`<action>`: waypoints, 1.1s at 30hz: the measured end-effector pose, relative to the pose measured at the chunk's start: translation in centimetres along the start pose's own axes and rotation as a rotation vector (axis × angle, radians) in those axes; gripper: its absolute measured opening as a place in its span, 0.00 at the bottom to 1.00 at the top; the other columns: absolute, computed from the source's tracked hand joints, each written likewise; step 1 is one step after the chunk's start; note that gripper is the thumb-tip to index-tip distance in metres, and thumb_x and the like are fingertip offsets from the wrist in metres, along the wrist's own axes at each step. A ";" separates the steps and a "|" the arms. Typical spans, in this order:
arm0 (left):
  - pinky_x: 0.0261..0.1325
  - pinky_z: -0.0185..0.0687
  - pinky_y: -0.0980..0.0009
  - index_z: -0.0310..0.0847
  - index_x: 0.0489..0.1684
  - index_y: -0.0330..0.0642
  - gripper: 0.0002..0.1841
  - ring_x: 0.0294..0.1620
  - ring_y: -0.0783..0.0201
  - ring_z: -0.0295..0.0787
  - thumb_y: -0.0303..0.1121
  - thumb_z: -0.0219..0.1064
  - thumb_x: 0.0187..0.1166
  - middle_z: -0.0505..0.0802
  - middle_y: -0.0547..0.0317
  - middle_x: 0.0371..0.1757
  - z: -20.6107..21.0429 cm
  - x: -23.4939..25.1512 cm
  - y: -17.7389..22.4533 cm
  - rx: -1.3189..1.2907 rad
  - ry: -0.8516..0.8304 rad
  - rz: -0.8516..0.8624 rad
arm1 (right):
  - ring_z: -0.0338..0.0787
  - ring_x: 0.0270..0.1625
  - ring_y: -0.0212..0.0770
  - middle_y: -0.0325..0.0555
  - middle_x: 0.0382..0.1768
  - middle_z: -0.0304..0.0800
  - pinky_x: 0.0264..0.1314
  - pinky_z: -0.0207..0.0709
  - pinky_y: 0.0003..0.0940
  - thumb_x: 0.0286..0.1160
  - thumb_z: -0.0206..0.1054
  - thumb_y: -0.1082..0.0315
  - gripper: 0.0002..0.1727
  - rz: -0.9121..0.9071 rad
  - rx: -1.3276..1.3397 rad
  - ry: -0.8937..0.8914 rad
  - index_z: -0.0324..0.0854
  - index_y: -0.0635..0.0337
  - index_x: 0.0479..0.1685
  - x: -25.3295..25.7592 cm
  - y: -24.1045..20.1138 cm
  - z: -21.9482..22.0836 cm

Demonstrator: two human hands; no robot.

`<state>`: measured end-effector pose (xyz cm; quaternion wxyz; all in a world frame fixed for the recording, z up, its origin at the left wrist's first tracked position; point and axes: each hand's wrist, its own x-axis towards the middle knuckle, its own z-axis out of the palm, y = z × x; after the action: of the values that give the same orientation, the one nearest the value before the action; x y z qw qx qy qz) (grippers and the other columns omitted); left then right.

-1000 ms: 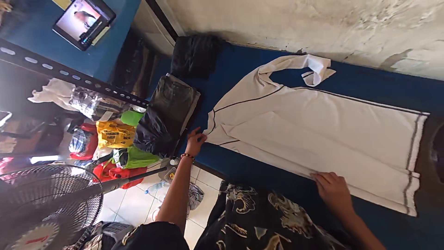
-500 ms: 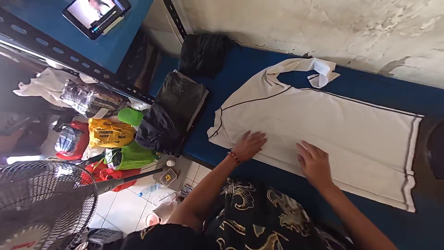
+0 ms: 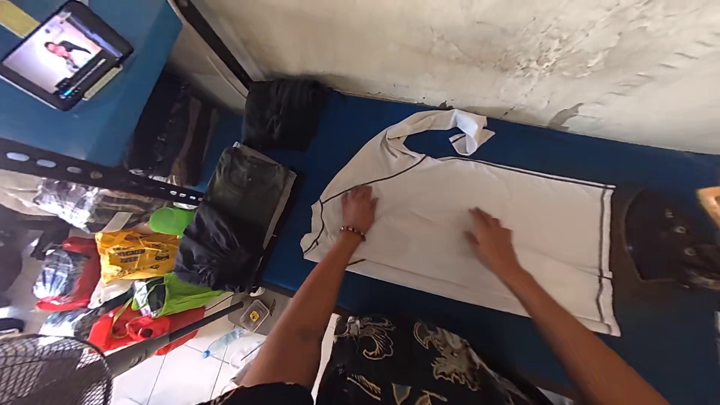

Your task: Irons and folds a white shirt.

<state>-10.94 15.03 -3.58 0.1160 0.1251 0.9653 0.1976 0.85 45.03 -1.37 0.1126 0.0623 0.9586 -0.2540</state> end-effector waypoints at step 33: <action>0.90 0.43 0.36 0.73 0.83 0.40 0.22 0.93 0.44 0.56 0.35 0.54 0.92 0.73 0.48 0.87 -3.9 -3.2 -7.3 0.125 -0.113 -0.082 | 0.90 0.60 0.66 0.71 0.60 0.87 0.66 0.80 0.63 0.89 0.63 0.60 0.23 0.204 0.302 -0.123 0.80 0.75 0.66 1.8 -2.7 -1.1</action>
<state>-10.47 6.24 -2.51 0.1703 0.1034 0.9720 0.1247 -1.53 43.39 0.42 0.1855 0.1595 0.8897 -0.3854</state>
